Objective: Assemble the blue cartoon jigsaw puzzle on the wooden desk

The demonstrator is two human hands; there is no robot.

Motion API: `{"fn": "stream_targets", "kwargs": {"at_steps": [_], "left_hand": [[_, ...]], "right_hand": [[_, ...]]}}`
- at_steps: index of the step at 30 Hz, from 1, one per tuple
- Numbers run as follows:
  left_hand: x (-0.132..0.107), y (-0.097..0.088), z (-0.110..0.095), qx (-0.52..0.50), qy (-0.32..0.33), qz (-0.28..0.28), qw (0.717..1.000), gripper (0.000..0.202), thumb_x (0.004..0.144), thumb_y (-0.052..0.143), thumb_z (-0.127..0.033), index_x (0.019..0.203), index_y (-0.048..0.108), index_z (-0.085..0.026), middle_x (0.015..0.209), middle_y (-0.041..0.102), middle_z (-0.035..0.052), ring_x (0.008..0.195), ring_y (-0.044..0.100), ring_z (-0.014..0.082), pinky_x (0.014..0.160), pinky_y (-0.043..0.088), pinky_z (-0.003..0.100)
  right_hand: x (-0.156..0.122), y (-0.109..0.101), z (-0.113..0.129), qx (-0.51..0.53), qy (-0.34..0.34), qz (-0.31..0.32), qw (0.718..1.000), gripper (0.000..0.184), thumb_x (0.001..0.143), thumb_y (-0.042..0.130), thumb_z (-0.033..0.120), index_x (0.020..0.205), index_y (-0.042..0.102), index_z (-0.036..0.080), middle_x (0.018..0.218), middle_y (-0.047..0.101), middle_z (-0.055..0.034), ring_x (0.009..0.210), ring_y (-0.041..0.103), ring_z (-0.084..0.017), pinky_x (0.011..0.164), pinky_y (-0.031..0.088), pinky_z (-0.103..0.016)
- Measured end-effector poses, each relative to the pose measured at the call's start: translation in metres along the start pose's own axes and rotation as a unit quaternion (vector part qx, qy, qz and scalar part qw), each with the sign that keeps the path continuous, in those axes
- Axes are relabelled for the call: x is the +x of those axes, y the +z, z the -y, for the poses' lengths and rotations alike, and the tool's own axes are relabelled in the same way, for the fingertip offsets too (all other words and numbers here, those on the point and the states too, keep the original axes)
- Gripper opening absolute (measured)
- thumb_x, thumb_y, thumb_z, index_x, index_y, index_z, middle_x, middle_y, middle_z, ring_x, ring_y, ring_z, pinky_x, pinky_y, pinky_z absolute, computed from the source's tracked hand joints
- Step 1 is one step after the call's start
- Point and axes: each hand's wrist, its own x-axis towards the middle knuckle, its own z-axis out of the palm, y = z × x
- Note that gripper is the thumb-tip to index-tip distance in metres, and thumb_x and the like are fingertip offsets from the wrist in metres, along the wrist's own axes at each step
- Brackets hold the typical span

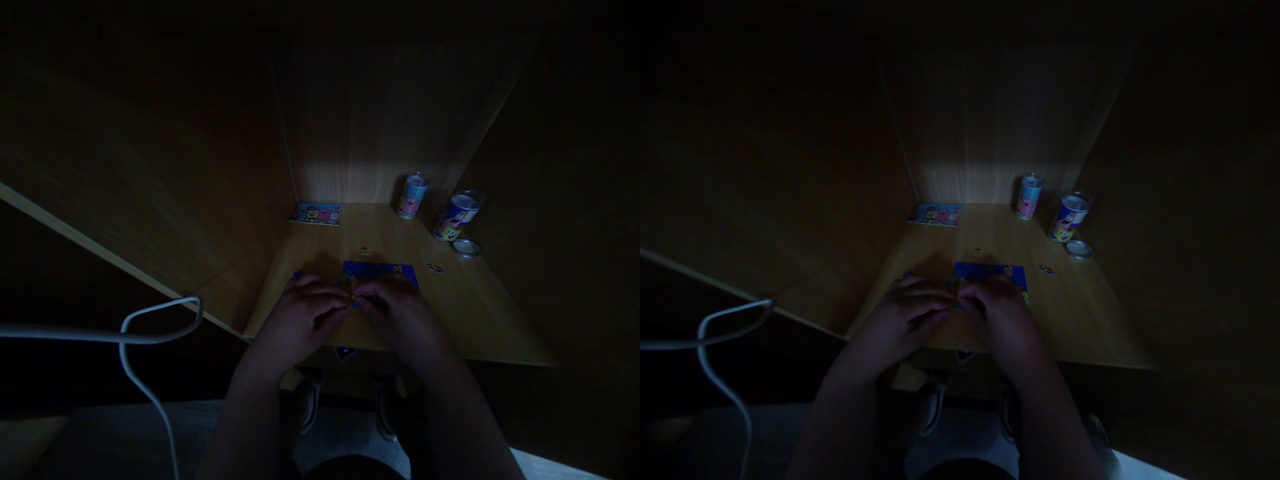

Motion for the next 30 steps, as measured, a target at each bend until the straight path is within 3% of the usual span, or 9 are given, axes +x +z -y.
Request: {"fn": "stream_targets", "kwargs": {"at_steps": [14,23,27,30], "left_hand": [[0.002,0.0,-0.001,0.007,-0.003,0.023,1.0,0.013,0.104,0.066,-0.021,0.109,0.076,-0.028,0.112,0.081,0.0,0.103,0.073,0.022,0.099,0.049,0.044],[0.002,0.0,-0.001,0.003,-0.002,0.017,1.0,0.015,0.103,0.067,-0.02,0.111,0.077,-0.028,0.112,0.081,0.0003,0.103,0.073,0.0211,0.099,0.049,0.043],[0.0,0.0,0.0,0.004,-0.009,0.005,1.0,0.012,0.102,0.07,-0.021,0.108,0.078,-0.028,0.109,0.081,0.0003,0.102,0.072,0.0209,0.097,0.05,0.042],[-0.001,-0.001,0.002,-0.01,-0.003,-0.013,1.0,0.011,0.103,0.069,-0.022,0.108,0.077,-0.028,0.111,0.081,-0.0004,0.104,0.071,0.0201,0.098,0.051,0.041]], "right_hand": [[0.002,0.007,0.0,-0.08,-0.016,0.002,0.997,0.003,0.097,0.072,0.022,0.095,0.074,0.024,0.097,0.076,-0.0044,0.099,0.066,-0.025,0.093,0.049,-0.043],[0.002,0.008,0.001,-0.09,-0.028,0.009,0.996,0.009,0.099,0.068,0.024,0.096,0.077,0.026,0.098,0.076,-0.005,0.1,0.065,-0.025,0.095,0.049,-0.044],[0.0,-0.008,-0.001,-0.115,0.011,-0.061,0.991,0.02,0.104,0.058,0.029,0.1,0.076,0.025,0.102,0.076,-0.0085,0.101,0.065,-0.027,0.094,0.05,-0.043],[-0.006,-0.032,-0.017,-0.194,0.089,-0.111,0.971,0.028,0.106,0.051,0.031,0.111,0.077,0.021,0.11,0.076,-0.0133,0.106,0.065,-0.03,0.097,0.05,-0.043]]}}
